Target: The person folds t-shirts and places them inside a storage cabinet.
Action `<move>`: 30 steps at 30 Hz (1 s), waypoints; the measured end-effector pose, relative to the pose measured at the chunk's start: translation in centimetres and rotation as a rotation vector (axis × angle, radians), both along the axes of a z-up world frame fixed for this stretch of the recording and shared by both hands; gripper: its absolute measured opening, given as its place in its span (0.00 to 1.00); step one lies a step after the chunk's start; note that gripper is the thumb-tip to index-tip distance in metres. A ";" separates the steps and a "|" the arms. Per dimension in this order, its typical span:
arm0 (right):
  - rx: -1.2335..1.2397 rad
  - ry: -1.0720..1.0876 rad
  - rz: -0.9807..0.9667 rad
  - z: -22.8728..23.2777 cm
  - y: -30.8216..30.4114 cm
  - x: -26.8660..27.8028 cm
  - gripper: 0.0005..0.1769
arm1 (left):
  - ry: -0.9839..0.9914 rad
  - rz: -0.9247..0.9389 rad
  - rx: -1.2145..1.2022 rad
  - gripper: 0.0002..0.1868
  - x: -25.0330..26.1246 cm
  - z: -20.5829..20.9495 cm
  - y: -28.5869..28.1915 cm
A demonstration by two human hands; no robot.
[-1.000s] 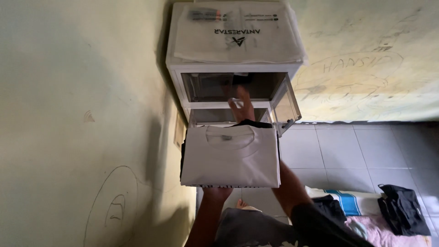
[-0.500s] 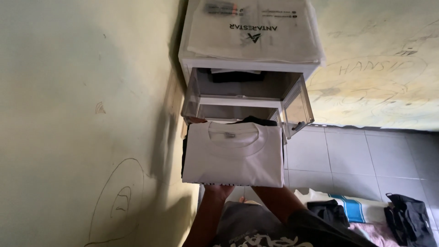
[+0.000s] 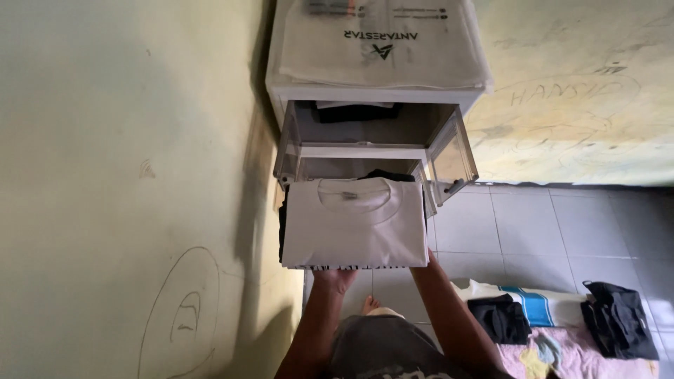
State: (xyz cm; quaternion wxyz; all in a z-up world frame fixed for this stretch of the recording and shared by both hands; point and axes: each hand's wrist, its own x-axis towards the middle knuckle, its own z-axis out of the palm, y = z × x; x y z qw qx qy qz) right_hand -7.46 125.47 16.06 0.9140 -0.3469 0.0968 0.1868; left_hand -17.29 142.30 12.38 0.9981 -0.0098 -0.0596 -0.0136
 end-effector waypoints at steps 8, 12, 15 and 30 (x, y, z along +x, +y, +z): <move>0.264 0.096 -0.009 0.2 -3.5 -3.9 0.49 | 0.360 -0.077 0.046 0.30 3.8 4.5 -0.7; 0.200 -0.025 -0.036 0.3 -3.4 -2.1 0.39 | 0.482 -0.082 0.113 0.33 6.8 2.5 -0.3; 0.060 0.041 -0.110 0.0 -2.8 -0.7 0.33 | 0.420 -0.083 0.175 0.34 8.7 0.6 0.6; 0.418 -0.328 -0.292 -10.3 1.9 8.5 0.37 | 0.364 0.245 0.615 0.38 18.6 -5.8 3.1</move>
